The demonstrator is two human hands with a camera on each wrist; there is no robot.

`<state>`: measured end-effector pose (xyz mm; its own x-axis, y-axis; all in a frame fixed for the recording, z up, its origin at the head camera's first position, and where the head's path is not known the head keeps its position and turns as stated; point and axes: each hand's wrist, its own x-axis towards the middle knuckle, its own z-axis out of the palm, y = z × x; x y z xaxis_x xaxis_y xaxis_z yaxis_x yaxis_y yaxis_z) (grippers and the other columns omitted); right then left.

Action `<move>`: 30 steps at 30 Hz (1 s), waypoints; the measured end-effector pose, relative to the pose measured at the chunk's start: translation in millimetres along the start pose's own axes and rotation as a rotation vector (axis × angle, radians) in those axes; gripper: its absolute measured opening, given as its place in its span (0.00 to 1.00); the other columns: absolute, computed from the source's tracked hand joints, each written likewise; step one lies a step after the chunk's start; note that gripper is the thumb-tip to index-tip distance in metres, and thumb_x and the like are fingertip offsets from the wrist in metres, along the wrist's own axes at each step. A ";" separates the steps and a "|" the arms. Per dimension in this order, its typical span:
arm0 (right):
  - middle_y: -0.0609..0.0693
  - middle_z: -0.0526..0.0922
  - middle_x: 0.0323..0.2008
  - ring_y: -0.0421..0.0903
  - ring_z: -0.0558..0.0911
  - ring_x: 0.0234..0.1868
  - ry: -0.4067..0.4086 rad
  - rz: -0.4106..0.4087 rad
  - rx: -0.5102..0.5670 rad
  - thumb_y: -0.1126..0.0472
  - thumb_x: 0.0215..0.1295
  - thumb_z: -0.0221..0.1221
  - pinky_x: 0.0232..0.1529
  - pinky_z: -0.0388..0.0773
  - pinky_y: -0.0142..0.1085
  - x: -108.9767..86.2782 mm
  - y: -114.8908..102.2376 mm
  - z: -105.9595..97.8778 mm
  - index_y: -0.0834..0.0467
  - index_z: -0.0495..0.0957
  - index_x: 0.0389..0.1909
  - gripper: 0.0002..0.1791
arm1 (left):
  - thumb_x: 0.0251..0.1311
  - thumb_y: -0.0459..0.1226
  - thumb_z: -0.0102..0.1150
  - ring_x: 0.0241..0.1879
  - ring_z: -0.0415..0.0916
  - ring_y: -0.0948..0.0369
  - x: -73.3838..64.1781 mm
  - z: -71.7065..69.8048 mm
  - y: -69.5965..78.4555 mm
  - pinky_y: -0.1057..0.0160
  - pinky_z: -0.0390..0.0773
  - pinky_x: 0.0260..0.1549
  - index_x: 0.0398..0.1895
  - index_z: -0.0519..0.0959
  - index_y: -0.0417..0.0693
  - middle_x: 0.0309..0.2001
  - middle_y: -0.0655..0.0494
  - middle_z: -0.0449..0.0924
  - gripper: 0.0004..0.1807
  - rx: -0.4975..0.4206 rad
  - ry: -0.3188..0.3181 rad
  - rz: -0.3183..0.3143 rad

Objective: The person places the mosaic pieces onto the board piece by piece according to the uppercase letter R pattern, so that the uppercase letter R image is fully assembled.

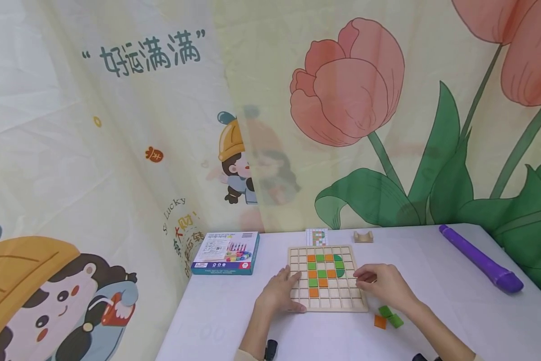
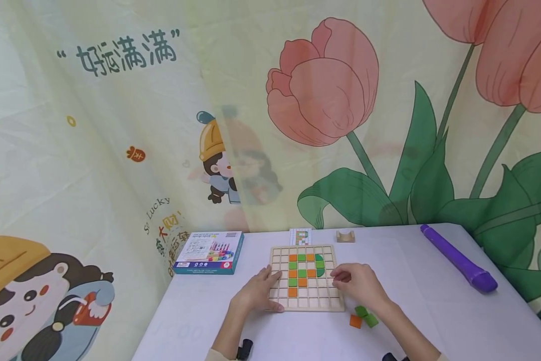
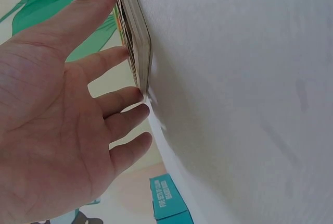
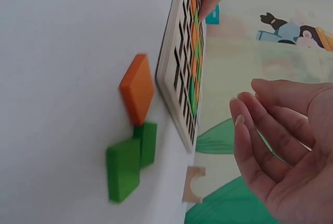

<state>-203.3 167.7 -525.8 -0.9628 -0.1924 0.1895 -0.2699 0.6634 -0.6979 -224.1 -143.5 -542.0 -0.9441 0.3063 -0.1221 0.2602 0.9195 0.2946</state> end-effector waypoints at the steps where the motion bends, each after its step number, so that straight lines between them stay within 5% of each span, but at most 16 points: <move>1: 0.37 0.85 0.30 0.38 0.82 0.34 -0.004 0.006 -0.007 0.65 0.61 0.73 0.37 0.83 0.31 -2.1 2.4 -2.0 0.54 0.89 0.41 0.08 | 0.42 0.56 0.84 0.78 0.58 0.44 -0.4 0.2 -0.2 0.42 0.68 0.72 0.77 0.70 0.57 0.80 0.42 0.60 0.55 -0.003 -0.002 -0.002; 15: 0.42 0.87 0.37 0.41 0.83 0.38 -0.154 0.118 -0.029 0.66 0.53 0.77 0.39 0.84 0.31 -26.5 40.1 -18.0 0.54 0.88 0.42 0.15 | 0.43 0.54 0.84 0.79 0.57 0.45 -3.7 -2.2 1.3 0.43 0.65 0.74 0.77 0.71 0.54 0.80 0.41 0.60 0.54 -0.026 -0.005 0.010; 20: 0.40 0.88 0.38 0.41 0.83 0.40 -0.191 0.099 -0.072 0.64 0.46 0.81 0.40 0.84 0.33 -32.0 50.1 -16.0 0.50 0.88 0.40 0.19 | 0.41 0.54 0.85 0.79 0.57 0.45 -4.0 -2.3 2.4 0.43 0.65 0.74 0.76 0.71 0.54 0.79 0.41 0.60 0.54 -0.028 -0.001 0.004; 30: 0.39 0.87 0.35 0.40 0.82 0.37 -0.212 0.133 -0.047 0.68 0.48 0.78 0.37 0.82 0.31 -33.8 53.3 -15.9 0.50 0.88 0.37 0.16 | 0.41 0.54 0.85 0.78 0.58 0.45 -3.1 -4.5 2.9 0.44 0.66 0.74 0.76 0.71 0.55 0.79 0.41 0.61 0.54 -0.009 0.008 0.004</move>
<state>-185.3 221.0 -558.4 -0.9681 -0.2446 -0.0543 -0.1456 0.7253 -0.6728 -221.4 -142.9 -536.4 -0.9447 0.3078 -0.1133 0.2622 0.9162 0.3031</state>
